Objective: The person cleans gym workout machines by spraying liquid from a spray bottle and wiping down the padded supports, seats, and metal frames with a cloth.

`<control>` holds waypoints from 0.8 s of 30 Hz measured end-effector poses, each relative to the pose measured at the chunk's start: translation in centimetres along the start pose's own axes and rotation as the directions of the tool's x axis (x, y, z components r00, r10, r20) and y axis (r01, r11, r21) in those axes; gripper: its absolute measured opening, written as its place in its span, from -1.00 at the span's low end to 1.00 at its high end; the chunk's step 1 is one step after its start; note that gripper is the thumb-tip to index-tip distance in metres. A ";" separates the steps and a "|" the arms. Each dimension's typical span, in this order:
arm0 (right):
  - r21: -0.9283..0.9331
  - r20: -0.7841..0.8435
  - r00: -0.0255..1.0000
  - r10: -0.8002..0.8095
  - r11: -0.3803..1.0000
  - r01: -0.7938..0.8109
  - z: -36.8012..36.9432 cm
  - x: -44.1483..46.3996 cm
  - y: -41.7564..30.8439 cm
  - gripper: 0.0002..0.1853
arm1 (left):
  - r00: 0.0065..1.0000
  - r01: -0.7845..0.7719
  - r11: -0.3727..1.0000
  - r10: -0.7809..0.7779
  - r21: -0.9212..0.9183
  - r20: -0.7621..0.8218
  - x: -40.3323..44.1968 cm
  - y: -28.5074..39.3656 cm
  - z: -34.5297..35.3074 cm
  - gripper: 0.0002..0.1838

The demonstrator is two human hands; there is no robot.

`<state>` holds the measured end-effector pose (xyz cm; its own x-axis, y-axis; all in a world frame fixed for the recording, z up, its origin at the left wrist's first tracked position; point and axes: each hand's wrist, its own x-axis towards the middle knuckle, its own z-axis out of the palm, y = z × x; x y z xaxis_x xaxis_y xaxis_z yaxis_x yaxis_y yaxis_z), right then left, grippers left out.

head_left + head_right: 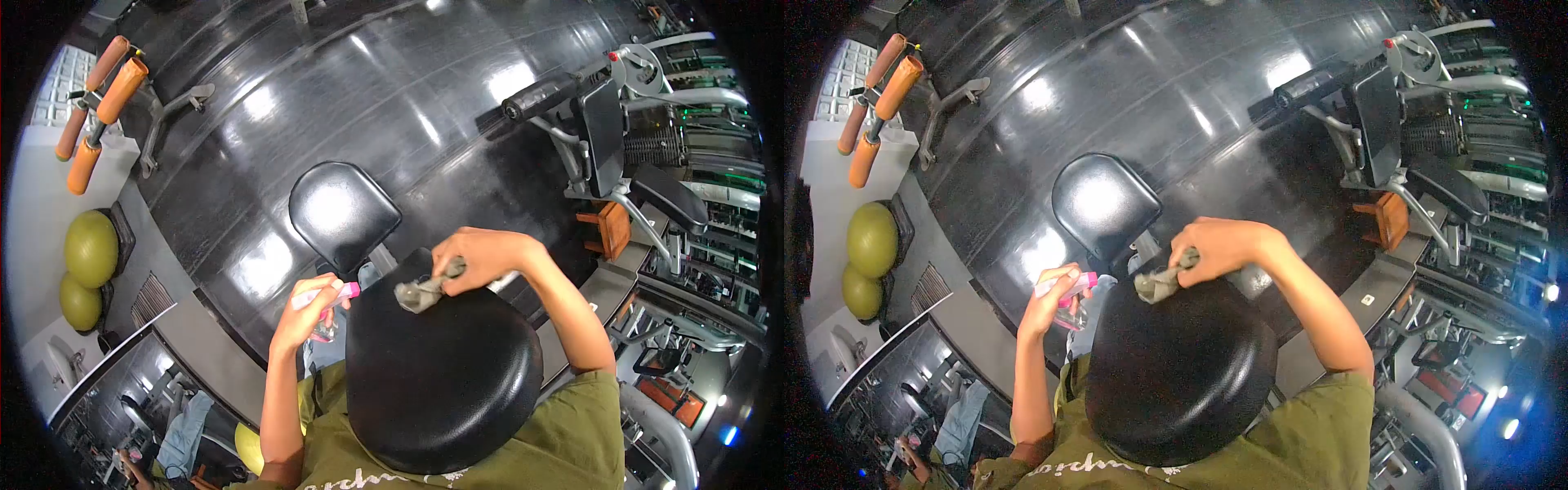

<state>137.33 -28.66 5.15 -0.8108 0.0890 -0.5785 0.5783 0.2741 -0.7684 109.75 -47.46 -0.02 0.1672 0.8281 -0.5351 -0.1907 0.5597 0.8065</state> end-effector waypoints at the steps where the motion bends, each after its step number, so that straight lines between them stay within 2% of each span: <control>1: 0.000 0.004 1.000 -0.002 1.000 0.002 0.7 1.3 1.9 -0.63 | 1.000 0.001 1.000 -0.001 -0.001 -0.004 0.0 0.0 0.1 -0.60; 4: -0.009 -0.039 0.997 0.061 0.998 -0.061 3.3 5.7 7.3 -0.58 | 1.000 -0.001 1.000 0.001 -0.009 -0.001 0.0 -0.1 0.4 -0.61; 6: 0.001 -0.013 0.987 0.161 0.987 -0.161 3.8 7.2 8.0 -0.65 | 1.000 0.000 1.000 0.000 -0.013 -0.001 -0.1 0.1 0.6 -0.62; 7: -0.003 -0.010 0.987 0.158 0.987 -0.158 3.7 7.2 7.9 -0.65 | 1.000 -0.001 1.000 0.001 -0.014 -0.006 -0.1 0.1 0.6 -0.62; 9: -0.114 0.049 0.998 0.041 0.993 -0.036 3.3 6.6 6.8 -0.62 | 1.000 0.022 0.999 -0.022 0.023 0.006 0.0 0.1 0.6 -0.63; 10: -0.115 0.050 0.998 0.044 0.993 -0.038 2.6 6.0 5.4 -0.62 | 1.000 0.022 1.000 -0.022 0.021 0.007 0.1 0.1 0.6 -0.63; 12: -0.029 0.193 0.981 -0.028 0.999 0.034 0.7 4.4 2.3 -0.60 | 0.999 0.011 0.998 -0.014 0.064 0.035 0.6 -0.1 0.9 -0.60; 13: -0.030 0.194 0.981 -0.025 0.999 0.031 -0.2 3.6 1.0 -0.60 | 0.999 0.011 0.998 -0.014 0.061 0.036 0.9 -0.4 1.1 -0.60; 16: -0.109 0.218 0.965 0.146 0.986 -0.124 -2.2 1.5 0.1 -0.60 | 0.996 0.073 0.995 -0.076 0.071 0.046 2.1 -1.0 1.6 -0.57; 17: -0.115 0.218 0.965 0.149 0.985 -0.126 -2.8 1.2 0.1 -0.60 | 0.988 0.141 0.977 -0.148 0.162 0.035 2.4 -1.0 1.8 -0.56; 18: -0.135 0.204 0.949 0.239 0.967 -0.214 -3.4 0.9 -0.1 -0.59 | 0.976 0.208 0.946 -0.219 0.250 0.017 2.6 -1.0 2.0 -0.55; 19: -0.155 0.188 0.927 0.326 0.941 -0.300 -3.9 0.8 -0.3 -0.58 | 0.976 0.205 0.947 -0.215 0.247 0.016 2.6 -1.2 2.0 -0.55; 20: -0.159 0.176 0.926 0.333 0.938 -0.307 -3.9 1.1 0.4 -0.56 | 0.979 0.197 0.949 -0.205 0.245 0.009 2.6 -1.3 2.1 -0.55; 21: -0.163 0.177 0.926 0.334 0.938 -0.307 -3.3 1.8 1.2 -0.56 | 0.980 0.191 0.951 -0.197 0.243 0.001 2.5 -1.5 2.2 -0.56; 24: -0.292 0.151 0.970 0.189 0.946 -0.139 0.0 5.6 3.3 -0.56 | 0.987 0.157 0.977 -0.158 0.145 -0.005 1.7 -1.8 1.6 -0.58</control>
<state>134.70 -27.25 -0.60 -0.6636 -0.0059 -0.7481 0.6338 0.5268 -0.5664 111.89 -47.07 -2.00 0.1900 0.7295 -0.6571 -0.0202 0.6721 0.7402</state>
